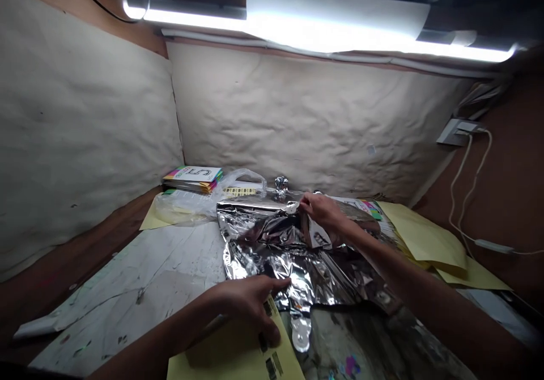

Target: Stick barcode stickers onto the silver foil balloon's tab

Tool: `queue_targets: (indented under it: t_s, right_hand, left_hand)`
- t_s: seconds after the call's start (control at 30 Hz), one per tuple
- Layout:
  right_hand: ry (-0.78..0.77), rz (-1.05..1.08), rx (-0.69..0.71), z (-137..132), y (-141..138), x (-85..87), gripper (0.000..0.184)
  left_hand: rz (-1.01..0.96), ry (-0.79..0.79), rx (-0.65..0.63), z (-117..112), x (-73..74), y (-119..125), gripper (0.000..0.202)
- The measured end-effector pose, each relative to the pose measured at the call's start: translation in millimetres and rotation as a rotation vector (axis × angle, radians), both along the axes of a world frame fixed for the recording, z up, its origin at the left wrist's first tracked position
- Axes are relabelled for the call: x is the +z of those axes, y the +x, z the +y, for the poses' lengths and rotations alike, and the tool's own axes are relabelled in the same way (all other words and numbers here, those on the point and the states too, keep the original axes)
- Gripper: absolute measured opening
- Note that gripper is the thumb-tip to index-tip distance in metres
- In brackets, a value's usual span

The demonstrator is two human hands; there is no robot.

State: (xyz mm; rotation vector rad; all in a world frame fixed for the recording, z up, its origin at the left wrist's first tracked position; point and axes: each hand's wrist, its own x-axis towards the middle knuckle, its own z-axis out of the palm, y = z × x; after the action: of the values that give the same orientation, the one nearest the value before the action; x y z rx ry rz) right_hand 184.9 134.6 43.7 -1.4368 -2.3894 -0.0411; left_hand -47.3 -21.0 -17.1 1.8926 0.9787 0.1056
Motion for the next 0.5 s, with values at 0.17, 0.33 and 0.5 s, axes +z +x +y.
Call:
queue_targets:
  t_s: [0.17, 0.33, 0.5]
  right_hand:
    - [0.052, -0.038, -0.159, 80.7, -16.4, 26.7, 0.019]
    - [0.042, 0.022, -0.294, 132.1, -45.1, 25.9, 0.025]
    - [-0.084, 0.093, -0.291, 131.0, -69.0, -15.2, 0.029]
  left_hand:
    - [0.02, -0.024, 0.005, 0.8, -5.5, -0.8, 0.118]
    - [0.054, -0.037, 0.019, 2.1, -4.7, -0.3, 0.12]
    - [0.053, -0.05, 0.009, 3.1, -1.2, -0.2, 0.119]
